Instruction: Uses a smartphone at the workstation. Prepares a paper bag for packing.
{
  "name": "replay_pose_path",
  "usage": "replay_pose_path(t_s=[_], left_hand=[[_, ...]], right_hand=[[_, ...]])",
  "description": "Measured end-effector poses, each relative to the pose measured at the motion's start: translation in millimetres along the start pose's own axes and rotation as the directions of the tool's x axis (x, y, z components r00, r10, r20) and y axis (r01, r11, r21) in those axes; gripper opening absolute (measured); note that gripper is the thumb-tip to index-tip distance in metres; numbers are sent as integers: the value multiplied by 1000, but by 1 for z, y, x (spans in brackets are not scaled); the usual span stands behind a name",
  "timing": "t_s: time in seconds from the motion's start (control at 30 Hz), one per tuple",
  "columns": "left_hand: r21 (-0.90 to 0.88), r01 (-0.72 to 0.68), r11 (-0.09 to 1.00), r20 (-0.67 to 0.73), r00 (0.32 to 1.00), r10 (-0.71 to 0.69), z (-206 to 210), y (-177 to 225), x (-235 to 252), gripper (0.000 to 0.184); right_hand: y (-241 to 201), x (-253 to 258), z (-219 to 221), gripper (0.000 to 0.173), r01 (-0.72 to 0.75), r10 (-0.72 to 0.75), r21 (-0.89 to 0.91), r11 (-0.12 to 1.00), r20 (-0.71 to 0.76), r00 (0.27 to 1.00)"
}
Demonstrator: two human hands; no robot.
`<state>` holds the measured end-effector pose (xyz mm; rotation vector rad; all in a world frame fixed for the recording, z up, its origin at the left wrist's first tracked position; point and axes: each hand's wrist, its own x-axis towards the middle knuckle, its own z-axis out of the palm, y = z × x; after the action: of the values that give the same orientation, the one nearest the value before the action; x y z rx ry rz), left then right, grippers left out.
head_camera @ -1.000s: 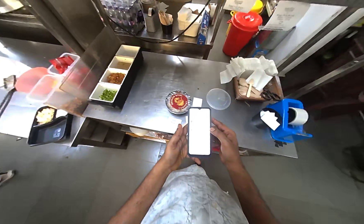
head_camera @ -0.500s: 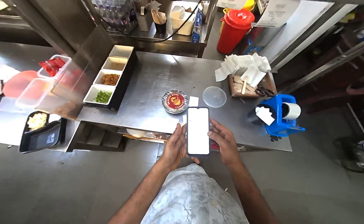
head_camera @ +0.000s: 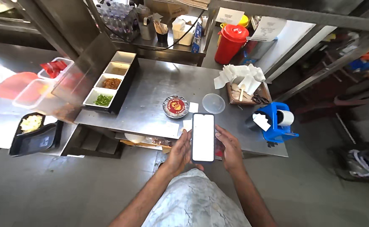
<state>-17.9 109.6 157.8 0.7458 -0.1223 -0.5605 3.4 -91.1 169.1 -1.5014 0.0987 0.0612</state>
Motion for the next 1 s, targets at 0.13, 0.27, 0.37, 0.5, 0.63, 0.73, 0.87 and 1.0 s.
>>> replay_pose_path(t_s=[0.13, 0.27, 0.37, 0.5, 0.63, 0.73, 0.87, 1.0], left_hand=[[1, -9, 1000, -1, 1000, 9, -1, -2, -6, 71], [15, -9, 1000, -23, 1000, 9, -2, -6, -13, 70], [18, -13, 1000, -27, 1000, 14, -1, -7, -17, 68], [21, -5, 1000, -45, 999, 6, -1, -9, -20, 68], [0, 4, 1000, -49, 999, -4, -1, -10, -21, 70], [-19, -5, 1000, -48, 999, 4, -2, -9, -20, 72], [-10, -17, 1000, -63, 998, 16, -6, -6, -19, 73], [-13, -24, 1000, -70, 997, 23, -7, -5, -19, 73]], right_hand=[[5, -2, 5, 36, 17, -17, 13, 1000, 5, 1000], [6, -3, 11, 31, 13, -13, 14, 1000, -9, 1000], [7, -5, 16, 29, -4, 3, -28, 1000, -26, 1000], [10, -8, 19, 27, 4, -6, -40, 999, -39, 999], [11, -10, 19, 27, 6, -7, -19, 1000, -41, 999], [9, -11, 16, 32, 0, 0, -6, 1000, 7, 1000], [9, -11, 11, 51, 7, -4, -25, 1000, 136, 991], [7, -11, 10, 59, 18, -7, -61, 998, 170, 985]])
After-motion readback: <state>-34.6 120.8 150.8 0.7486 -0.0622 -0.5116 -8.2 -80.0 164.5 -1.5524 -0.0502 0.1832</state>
